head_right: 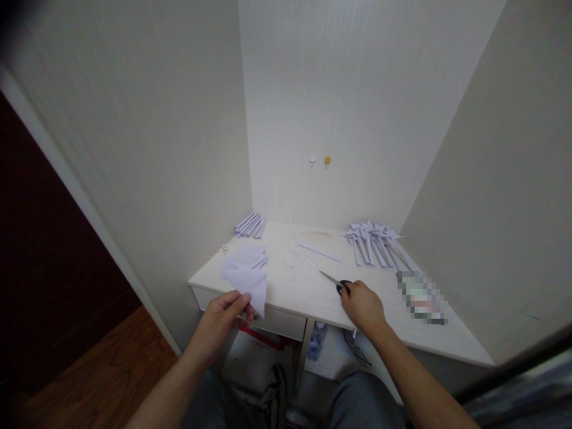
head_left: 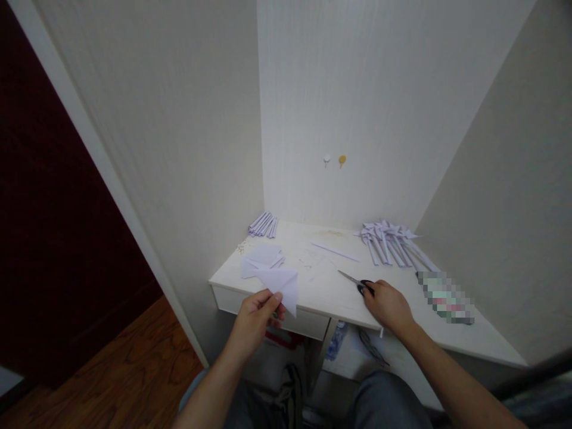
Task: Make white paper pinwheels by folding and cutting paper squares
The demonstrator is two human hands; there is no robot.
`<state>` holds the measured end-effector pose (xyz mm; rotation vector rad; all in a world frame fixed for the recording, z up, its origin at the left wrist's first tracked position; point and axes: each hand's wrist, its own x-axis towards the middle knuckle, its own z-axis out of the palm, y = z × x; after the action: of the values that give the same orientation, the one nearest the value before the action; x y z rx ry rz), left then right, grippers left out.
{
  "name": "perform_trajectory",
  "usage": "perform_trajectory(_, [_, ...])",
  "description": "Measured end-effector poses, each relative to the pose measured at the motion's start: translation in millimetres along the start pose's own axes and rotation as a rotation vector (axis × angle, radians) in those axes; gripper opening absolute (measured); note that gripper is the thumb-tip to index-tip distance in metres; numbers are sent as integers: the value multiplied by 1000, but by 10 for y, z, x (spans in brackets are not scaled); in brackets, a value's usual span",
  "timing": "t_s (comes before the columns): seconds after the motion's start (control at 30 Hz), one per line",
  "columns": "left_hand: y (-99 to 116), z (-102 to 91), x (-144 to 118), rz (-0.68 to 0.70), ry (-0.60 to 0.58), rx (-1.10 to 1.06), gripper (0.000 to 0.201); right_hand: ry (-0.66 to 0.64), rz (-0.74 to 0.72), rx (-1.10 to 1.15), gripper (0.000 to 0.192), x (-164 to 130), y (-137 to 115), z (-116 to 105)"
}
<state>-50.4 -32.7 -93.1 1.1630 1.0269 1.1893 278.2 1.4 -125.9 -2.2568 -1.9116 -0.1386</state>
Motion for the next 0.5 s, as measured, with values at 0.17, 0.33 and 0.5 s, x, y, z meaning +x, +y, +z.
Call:
perform_trajectory(0.17, [-10,12,-21,5,-16,-11,42,9,18,44,38,-12,0,-12])
perform_trajectory(0.33, [-21,12,-41,-31,-23,-87,43,20,53,103,36,-20,11,2])
perform_trajectory(0.5, [-34,24,-51,-93,-89,-162,45,88,99,226,38,-63,-103,-199])
